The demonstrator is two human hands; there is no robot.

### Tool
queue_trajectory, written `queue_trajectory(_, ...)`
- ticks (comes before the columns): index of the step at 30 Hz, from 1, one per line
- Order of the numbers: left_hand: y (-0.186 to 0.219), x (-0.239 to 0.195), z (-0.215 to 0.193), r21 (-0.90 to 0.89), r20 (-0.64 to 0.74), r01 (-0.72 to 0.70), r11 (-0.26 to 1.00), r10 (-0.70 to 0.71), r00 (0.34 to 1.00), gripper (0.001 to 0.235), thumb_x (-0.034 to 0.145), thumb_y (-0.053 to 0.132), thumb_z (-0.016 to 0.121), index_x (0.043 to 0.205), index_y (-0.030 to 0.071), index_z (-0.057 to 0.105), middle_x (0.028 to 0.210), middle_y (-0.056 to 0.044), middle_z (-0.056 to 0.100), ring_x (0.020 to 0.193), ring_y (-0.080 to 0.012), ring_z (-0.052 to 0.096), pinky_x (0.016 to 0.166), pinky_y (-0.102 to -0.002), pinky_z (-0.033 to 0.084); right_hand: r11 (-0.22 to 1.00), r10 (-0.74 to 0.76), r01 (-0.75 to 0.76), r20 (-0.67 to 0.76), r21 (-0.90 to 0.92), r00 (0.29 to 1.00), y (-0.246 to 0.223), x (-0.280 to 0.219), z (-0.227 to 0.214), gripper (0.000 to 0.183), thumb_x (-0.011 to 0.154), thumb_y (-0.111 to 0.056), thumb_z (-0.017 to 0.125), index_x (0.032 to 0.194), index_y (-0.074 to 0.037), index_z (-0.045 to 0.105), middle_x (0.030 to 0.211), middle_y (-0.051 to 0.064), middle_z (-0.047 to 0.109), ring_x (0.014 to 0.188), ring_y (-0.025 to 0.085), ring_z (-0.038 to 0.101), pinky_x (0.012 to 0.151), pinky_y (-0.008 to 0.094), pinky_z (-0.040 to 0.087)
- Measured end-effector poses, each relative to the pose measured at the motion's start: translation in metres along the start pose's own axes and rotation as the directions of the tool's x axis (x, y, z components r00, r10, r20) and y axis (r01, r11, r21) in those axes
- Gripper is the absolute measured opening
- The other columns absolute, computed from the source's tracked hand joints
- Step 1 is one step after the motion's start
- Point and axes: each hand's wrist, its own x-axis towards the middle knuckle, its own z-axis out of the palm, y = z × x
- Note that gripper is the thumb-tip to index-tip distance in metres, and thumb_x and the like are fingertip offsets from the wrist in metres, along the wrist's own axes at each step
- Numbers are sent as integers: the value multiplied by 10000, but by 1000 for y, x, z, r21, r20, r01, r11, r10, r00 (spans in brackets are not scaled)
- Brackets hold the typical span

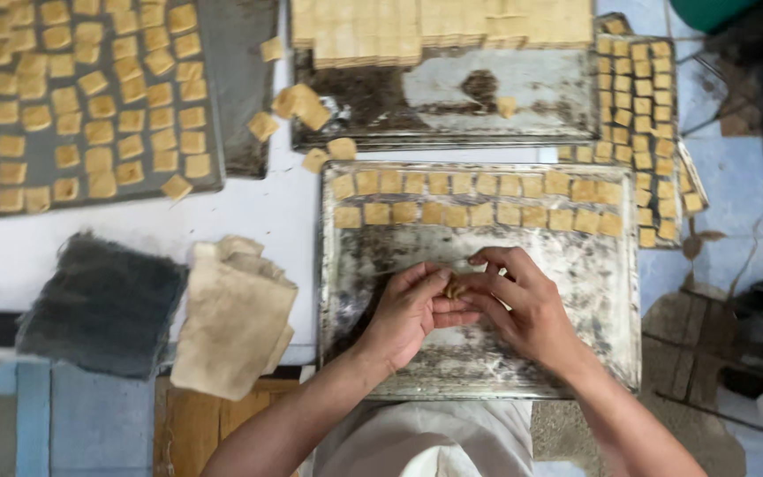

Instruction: The person repeatedly picks small square food items from a tray and places them in neat rows on a second metal baking sheet. The hands work one item at a time, transferring pieces from a source tray to a destination tray across the table.

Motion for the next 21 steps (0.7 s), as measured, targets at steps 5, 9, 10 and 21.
queue_trajectory(5, 19, -26, -14, -67, -73, -49, 997, 44, 996, 218, 1099, 186, 476, 1158, 8, 586, 1178, -195, 696, 1055, -352, 730, 917, -492, 639, 979, -41, 25, 77, 201, 996, 6, 8, 20, 179, 846, -106, 771, 1019, -72, 741, 1146, 93, 713, 960, 209, 717, 722, 313, 606)
queue_trajectory(9, 46, -55, -26, 222, -233, -207, 953, 258, 938, 250, 1078, 209, 440, 1125, -6, 559, 1213, -244, 697, 1109, -380, 731, 897, -465, 652, 992, 76, -89, 144, 86, 987, 15, 33, 40, 207, 897, -124, 726, 1092, -68, 762, 1036, 82, 778, 873, 184, 766, 715, 296, 636)
queue_trajectory(10, 51, -63, -30, 241, -257, -239, 941, 299, 919, 250, 1068, 209, 442, 1113, -10, 553, 1211, -243, 695, 1110, -382, 730, 898, -460, 664, 992, 75, -89, 149, 88, 986, 16, 41, 50, 202, 911, -123, 722, 1101, -65, 757, 1048, 90, 776, 873, 192, 768, 716, 300, 642)
queue_trajectory(21, 57, -86, -50, 304, -256, -282, 910, 363, 896, 182, 1023, 102, 578, 1132, -17, 494, 1278, -261, 660, 1221, -343, 684, 993, -438, 621, 981, -177, 175, -19, -87, 984, -16, 98, 123, 126, 906, -109, 754, 1006, -34, 744, 1121, 141, 696, 901, 313, 731, 737, 372, 609)
